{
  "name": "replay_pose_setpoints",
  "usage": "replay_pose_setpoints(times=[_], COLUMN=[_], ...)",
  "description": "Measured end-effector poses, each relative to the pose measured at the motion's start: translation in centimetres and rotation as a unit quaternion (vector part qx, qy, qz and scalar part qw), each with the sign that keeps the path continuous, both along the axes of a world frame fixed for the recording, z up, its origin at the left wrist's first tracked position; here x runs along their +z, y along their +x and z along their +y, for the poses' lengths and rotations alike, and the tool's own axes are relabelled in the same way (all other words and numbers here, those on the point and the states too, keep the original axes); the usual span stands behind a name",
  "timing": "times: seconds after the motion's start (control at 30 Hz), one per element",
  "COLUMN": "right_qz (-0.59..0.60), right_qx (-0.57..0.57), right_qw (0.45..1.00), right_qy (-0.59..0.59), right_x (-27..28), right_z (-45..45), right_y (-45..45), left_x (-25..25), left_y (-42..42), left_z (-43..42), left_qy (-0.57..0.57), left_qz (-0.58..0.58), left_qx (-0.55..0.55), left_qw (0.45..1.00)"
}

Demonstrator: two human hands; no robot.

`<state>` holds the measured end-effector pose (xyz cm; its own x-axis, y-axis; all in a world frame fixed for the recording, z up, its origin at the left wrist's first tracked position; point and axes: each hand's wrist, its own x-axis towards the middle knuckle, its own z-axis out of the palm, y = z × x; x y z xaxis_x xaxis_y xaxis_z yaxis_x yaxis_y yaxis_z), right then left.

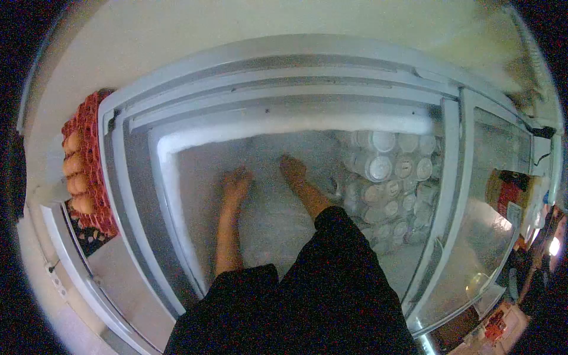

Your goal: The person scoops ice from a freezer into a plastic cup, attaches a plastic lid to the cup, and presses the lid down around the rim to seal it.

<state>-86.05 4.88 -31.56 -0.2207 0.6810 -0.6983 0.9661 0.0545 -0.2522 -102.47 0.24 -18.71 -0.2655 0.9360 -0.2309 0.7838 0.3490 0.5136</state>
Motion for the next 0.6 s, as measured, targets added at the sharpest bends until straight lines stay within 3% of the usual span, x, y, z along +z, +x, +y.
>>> replay_pose_setpoints(times=[0.03, 0.07, 0.17, 0.27, 0.33, 0.4, 0.47, 0.6], right_qz=[0.025, 0.025, 0.067, 0.075, 0.060, 0.057, 0.066, 0.099], right_qx=[-0.004, -0.010, -0.032, -0.040, -0.037, -0.038, -0.040, -0.034], right_qw=[0.996, 0.996, 0.963, 0.996, 0.997, 0.998, 0.997, 0.994], right_qy=[0.089, 0.090, 0.261, 0.026, 0.016, 0.017, 0.013, -0.028], right_x=[-1.8, -3.0, -4.3, -2.5, -3.3, -4.8, -5.8, -6.6], right_z=[-1.0, -2.0, -3.0, -0.6, -0.8, -0.8, -0.6, 0.4], right_y=[-0.4, -0.6, -0.7, 0.0, -0.4, -0.9, -1.0, 0.0], left_x=[0.0, 0.9, 6.4, 4.4, -0.3, -1.6, 1.4, 7.0], left_y=[0.2, 0.9, 3.0, 1.8, 0.3, -0.1, 0.6, 3.4], left_z=[-0.2, 0.3, 2.5, 1.7, -0.2, -0.2, 1.0, 3.0], left_qy=[-0.017, -0.027, -0.062, -0.073, -0.017, 0.039, -0.055, 0.026], left_qz=[-0.102, -0.154, -0.250, -0.232, -0.237, -0.245, -0.328, -0.376], left_qx=[0.088, 0.129, 0.257, 0.219, 0.200, 0.185, 0.280, 0.202], left_qw=[0.991, 0.979, 0.931, 0.945, 0.951, 0.951, 0.901, 0.904])
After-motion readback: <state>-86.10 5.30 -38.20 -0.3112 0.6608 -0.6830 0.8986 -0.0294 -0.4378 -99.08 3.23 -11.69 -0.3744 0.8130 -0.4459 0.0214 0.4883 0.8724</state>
